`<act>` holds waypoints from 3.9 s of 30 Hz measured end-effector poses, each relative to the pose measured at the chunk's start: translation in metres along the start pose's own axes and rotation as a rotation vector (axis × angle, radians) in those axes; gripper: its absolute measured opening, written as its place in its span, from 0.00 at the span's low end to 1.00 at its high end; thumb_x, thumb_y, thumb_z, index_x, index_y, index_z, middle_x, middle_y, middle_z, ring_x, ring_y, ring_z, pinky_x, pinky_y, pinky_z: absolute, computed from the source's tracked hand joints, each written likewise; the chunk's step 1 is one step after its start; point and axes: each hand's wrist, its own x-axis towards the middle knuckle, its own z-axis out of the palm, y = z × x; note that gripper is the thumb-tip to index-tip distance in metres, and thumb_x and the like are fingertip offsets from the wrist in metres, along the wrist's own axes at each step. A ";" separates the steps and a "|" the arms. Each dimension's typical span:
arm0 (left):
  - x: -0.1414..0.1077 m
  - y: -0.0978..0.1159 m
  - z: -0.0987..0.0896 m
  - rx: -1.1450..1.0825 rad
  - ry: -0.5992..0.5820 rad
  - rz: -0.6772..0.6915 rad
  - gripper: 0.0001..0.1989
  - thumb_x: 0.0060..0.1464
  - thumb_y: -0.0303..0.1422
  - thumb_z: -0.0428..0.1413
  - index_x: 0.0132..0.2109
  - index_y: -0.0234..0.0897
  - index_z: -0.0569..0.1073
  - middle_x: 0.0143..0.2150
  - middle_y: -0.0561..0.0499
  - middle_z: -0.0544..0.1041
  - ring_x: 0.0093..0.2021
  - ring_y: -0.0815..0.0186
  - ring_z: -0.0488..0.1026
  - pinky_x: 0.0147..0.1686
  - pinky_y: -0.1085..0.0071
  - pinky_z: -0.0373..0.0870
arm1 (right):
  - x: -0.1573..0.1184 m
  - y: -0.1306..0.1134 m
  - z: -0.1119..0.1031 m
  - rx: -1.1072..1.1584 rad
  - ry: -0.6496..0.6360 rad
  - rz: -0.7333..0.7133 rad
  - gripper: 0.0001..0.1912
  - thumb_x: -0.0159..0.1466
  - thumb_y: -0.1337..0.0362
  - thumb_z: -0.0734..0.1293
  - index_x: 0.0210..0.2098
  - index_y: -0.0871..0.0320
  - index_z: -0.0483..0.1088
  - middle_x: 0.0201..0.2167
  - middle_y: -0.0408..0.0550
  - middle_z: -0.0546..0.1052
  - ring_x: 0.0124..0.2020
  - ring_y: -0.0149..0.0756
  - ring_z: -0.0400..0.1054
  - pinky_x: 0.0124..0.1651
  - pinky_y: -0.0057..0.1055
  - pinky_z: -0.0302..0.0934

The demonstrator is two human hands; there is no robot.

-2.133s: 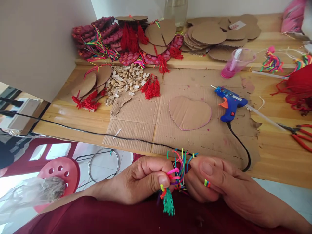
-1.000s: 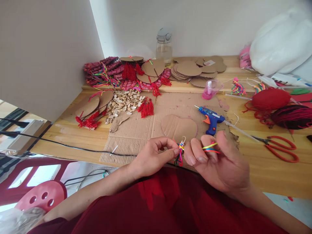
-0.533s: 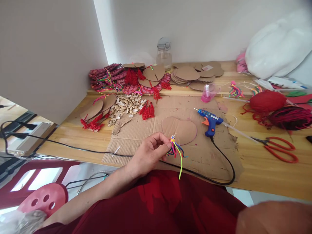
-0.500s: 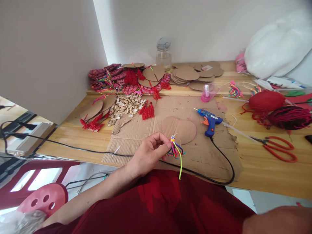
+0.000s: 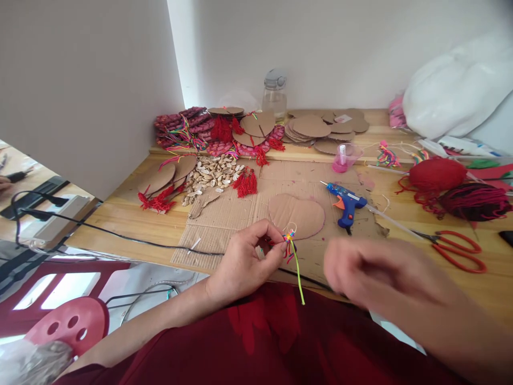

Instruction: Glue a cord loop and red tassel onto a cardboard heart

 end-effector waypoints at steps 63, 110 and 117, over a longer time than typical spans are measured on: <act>0.000 -0.012 0.003 0.195 0.119 0.116 0.02 0.57 0.30 0.64 0.36 0.38 0.79 0.34 0.52 0.80 0.37 0.65 0.75 0.41 0.67 0.69 | 0.060 0.028 0.025 0.800 0.384 0.038 0.09 0.61 0.61 0.74 0.30 0.57 0.73 0.27 0.41 0.76 0.25 0.27 0.68 0.23 0.22 0.58; 0.007 -0.016 0.013 0.149 0.060 0.069 0.11 0.61 0.33 0.59 0.51 0.40 0.79 0.45 0.50 0.83 0.44 0.64 0.79 0.39 0.69 0.71 | 0.061 0.027 0.034 0.414 0.449 0.051 0.14 0.54 0.56 0.78 0.27 0.57 0.73 0.23 0.42 0.75 0.22 0.30 0.70 0.17 0.22 0.58; 0.014 -0.020 0.017 0.147 0.038 0.070 0.07 0.57 0.34 0.63 0.42 0.39 0.81 0.39 0.49 0.83 0.37 0.65 0.78 0.32 0.71 0.69 | 0.064 0.026 0.034 0.380 0.432 0.047 0.15 0.55 0.55 0.78 0.26 0.57 0.74 0.20 0.43 0.75 0.20 0.28 0.65 0.17 0.23 0.52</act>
